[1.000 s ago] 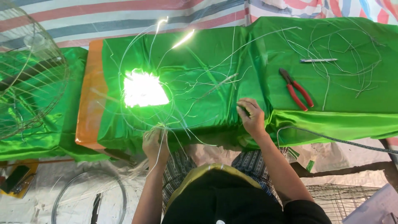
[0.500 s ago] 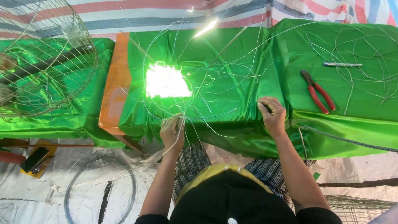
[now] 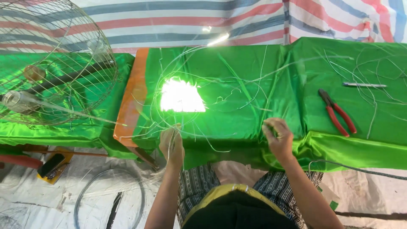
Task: Manually bending and weaving thin metal wires to construct a circular cage-like structure.
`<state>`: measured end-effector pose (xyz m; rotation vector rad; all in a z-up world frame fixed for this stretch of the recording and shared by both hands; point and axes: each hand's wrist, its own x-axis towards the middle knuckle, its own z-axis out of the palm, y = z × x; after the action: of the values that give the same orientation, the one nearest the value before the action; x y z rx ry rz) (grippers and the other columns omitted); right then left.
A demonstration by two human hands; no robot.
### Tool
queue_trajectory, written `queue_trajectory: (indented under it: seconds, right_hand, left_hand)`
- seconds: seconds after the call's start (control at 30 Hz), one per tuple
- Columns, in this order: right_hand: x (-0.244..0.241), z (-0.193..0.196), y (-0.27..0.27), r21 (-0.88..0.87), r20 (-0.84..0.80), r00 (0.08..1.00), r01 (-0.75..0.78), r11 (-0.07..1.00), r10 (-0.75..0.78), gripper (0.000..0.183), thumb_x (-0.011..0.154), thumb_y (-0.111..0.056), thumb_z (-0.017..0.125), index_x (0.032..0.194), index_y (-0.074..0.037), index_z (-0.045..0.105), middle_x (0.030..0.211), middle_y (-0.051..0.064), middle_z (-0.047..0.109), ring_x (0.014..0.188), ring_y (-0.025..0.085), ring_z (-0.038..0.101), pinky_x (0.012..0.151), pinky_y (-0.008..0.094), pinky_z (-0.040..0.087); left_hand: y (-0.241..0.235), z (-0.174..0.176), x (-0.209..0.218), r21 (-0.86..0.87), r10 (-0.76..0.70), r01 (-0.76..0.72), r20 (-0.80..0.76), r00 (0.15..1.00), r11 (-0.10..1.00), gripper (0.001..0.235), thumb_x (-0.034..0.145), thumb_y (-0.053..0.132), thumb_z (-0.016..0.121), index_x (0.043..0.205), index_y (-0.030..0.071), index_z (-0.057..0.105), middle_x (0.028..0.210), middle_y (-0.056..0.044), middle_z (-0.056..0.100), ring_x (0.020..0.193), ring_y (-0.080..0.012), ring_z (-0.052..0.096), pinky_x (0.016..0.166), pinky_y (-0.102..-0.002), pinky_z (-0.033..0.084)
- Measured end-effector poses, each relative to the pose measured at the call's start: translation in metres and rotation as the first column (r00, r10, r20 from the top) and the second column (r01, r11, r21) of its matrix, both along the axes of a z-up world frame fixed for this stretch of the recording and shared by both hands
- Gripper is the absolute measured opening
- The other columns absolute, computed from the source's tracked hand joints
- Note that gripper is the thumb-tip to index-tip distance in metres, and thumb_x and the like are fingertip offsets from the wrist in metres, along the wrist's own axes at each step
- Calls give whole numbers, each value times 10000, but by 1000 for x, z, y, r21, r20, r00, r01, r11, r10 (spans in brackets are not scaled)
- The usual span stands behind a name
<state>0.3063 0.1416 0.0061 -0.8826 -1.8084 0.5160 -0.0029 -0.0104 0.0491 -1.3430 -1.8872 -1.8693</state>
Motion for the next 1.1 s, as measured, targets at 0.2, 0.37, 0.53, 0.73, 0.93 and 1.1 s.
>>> queue_trajectory:
  seconds: [0.2, 0.37, 0.53, 0.73, 0.93, 1.1]
  right_hand:
    - [-64, -24, -21, -46, 12, 944, -328, 944, 328, 299, 803, -48, 819, 1088, -132, 784, 961, 90, 758, 895, 307, 753, 839, 454, 597]
    - [-91, 13, -25, -72, 77, 921, -376, 924, 381, 370, 804, -104, 830, 1165, -158, 765, 1002, 95, 740, 955, 342, 740, 828, 471, 602]
    - [-92, -2, -1, -98, -11, 914, -404, 910, 405, 269, 844, -74, 811, 1110, -96, 777, 1000, 105, 735, 972, 331, 742, 870, 460, 583]
    - [-91, 3, 1, -197, -37, 912, -408, 892, 409, 254, 860, -111, 810, 1112, -120, 785, 1096, 110, 722, 993, 311, 744, 876, 425, 587]
    - [-92, 10, 3, -333, -137, 907, -420, 844, 398, 377, 852, -91, 803, 1222, -71, 730, 1265, 215, 658, 1009, 385, 729, 914, 524, 579]
    - [-91, 2, 8, -418, -114, 907, -415, 808, 406, 445, 852, -126, 823, 1284, -133, 716, 1323, 165, 634, 1008, 321, 739, 948, 491, 579]
  left_hand:
    - [6, 2, -6, 85, -87, 69, 230, 969, 994, 266, 1006, 155, 586, 763, 50, 604, 698, -47, 521, 661, -151, 484, 660, -348, 488]
    - [16, -28, -25, 86, -50, 23, 325, 945, 996, 259, 1020, 139, 553, 897, -5, 730, 844, -147, 696, 790, -224, 678, 793, -404, 543]
    - [24, -46, -33, 126, -22, -43, 471, 882, 991, 212, 984, 99, 549, 939, 23, 742, 863, -98, 725, 774, -195, 719, 827, -385, 556]
    - [35, -58, -41, 207, -18, -137, 609, 793, 969, 210, 1009, 131, 568, 1049, -40, 683, 913, -179, 686, 824, -277, 750, 734, -422, 651]
    - [41, -46, -37, 209, -41, -131, 661, 749, 969, 275, 1038, 196, 569, 1104, -65, 624, 1027, -200, 670, 955, -285, 719, 777, -429, 670]
    - [39, -46, -38, 144, 2, -123, 642, 766, 982, 272, 1067, 203, 544, 1119, -42, 651, 1048, -193, 659, 1038, -292, 701, 877, -443, 641]
